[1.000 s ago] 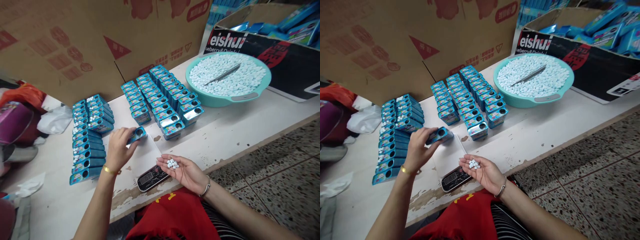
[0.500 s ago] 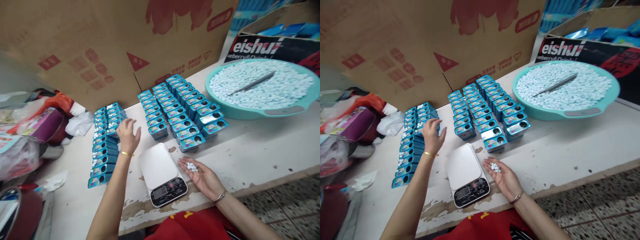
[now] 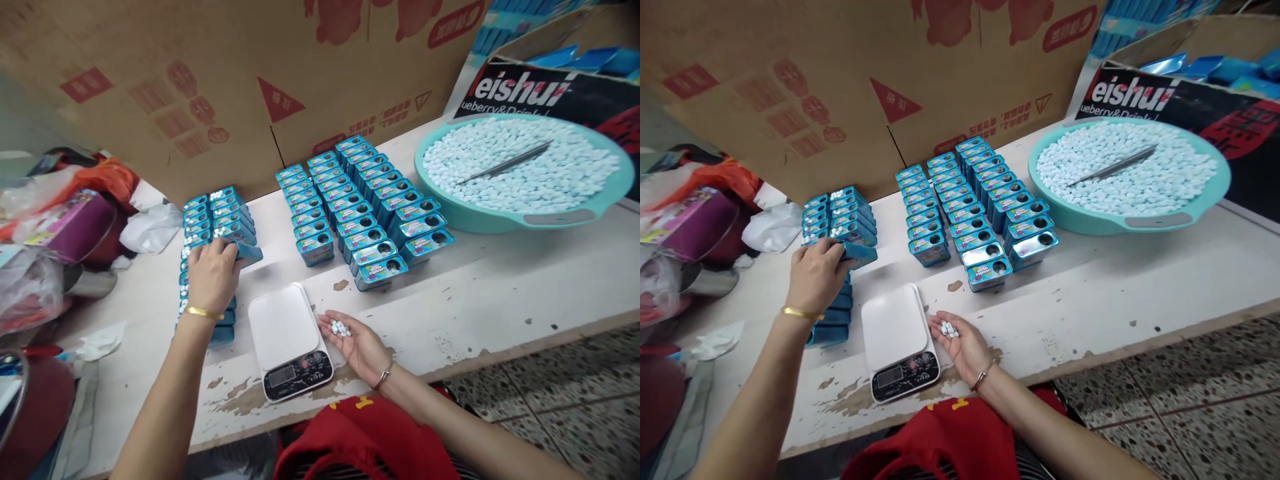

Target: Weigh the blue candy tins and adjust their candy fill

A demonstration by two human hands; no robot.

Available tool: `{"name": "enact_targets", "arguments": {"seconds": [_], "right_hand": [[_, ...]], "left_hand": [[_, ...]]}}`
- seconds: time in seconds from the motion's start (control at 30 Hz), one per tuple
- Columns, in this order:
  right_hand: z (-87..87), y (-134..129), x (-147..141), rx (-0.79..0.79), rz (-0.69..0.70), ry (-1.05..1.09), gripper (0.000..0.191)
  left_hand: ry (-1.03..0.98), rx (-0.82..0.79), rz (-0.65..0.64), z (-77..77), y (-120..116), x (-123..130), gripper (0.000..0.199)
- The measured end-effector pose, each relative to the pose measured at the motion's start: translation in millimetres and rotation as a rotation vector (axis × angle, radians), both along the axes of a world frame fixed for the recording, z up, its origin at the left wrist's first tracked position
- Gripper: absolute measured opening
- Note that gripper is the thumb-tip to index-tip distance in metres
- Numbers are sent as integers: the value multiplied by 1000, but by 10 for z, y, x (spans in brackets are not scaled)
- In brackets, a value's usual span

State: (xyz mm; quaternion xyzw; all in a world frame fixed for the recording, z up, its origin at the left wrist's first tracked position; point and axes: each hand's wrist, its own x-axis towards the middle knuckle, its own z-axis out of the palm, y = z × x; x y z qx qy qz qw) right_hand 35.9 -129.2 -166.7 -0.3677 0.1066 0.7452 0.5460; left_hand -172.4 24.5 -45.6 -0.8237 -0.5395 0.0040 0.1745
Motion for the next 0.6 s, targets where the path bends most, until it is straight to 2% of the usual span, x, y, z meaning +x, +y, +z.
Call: {"name": "enact_targets", "arguments": {"seconds": [0.07,0.13,0.23,0.33,0.4,0.5,0.6], "right_hand": [[11,-20,21,-19,-1,-19,10],[23,-32,74,-30,-6,-36,10],[51,-66,172,-49,16,-57,10],[86,-140,263,-57,48,-67,11],[108,-202,319,-66,63,-68,13],[129,-299,400,-110,94,-73,14],[126,-386,471,-137,129,-89,16]], "left_hand": [[77,-136,-69,210,-344,123,19],[116,-252,-101,317,-654,255,19],[146,-374,-128,263,-939,408,14],[134,-405,-151,134,-1018,444,11],[42,-367,-186,110,-1039,389,16],[-231,-254,-186,135,-1155,181,28],[-530,-181,53,22,-1417,-133,30]]}}
